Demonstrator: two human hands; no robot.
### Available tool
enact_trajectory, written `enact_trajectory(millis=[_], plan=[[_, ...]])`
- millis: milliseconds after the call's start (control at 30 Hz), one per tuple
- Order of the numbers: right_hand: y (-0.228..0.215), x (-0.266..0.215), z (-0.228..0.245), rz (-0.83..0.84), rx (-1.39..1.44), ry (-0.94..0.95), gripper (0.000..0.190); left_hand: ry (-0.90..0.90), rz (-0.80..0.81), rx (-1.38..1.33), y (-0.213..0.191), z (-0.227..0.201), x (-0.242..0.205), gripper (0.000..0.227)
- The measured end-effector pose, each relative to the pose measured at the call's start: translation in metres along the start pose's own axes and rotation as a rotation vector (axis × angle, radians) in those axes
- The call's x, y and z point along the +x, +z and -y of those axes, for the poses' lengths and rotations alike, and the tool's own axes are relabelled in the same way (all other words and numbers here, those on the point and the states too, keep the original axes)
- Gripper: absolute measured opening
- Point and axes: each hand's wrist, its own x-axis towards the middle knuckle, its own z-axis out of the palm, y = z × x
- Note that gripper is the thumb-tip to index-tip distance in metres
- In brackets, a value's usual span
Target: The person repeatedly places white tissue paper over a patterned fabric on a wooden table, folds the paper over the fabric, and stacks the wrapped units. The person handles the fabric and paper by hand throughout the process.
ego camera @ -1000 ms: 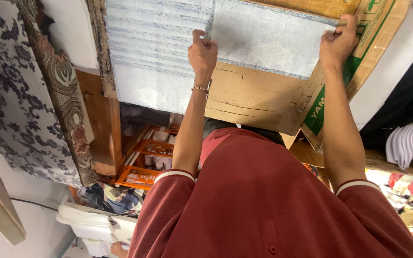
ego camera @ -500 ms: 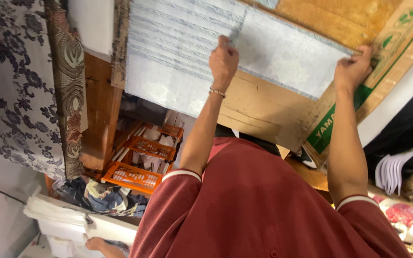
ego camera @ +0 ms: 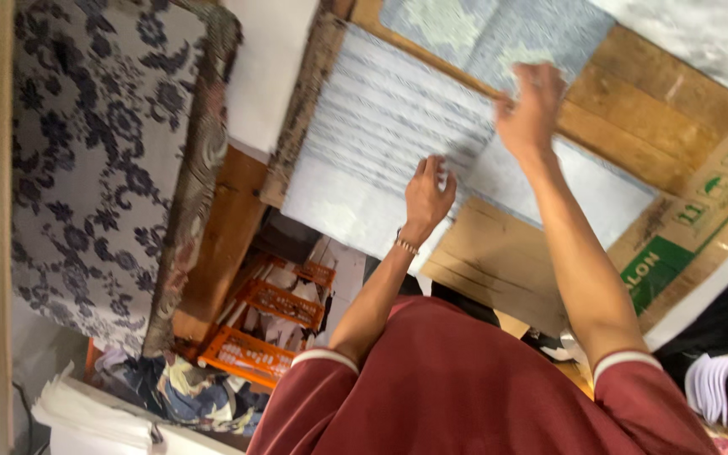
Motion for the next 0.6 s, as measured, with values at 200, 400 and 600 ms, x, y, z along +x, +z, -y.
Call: enact_trajectory(millis=[200,400,600], plan=[[0.111,0.145,0.073,0.172,-0.041,-0.083,0.038,-0.008,-0.026,-0.057,-0.082,0.034,0.03,0.032],[0.178,0.174,0.074,0.164,-0.249,-0.044,0.039,-0.022,-0.063,-0.044,-0.148,0.07,0.075,0.026],[0.179,0.179,0.064,0.063,-0.116,0.025,0.016,-0.065,-0.06,-0.1,-0.178,0.071,0.105,0.022]])
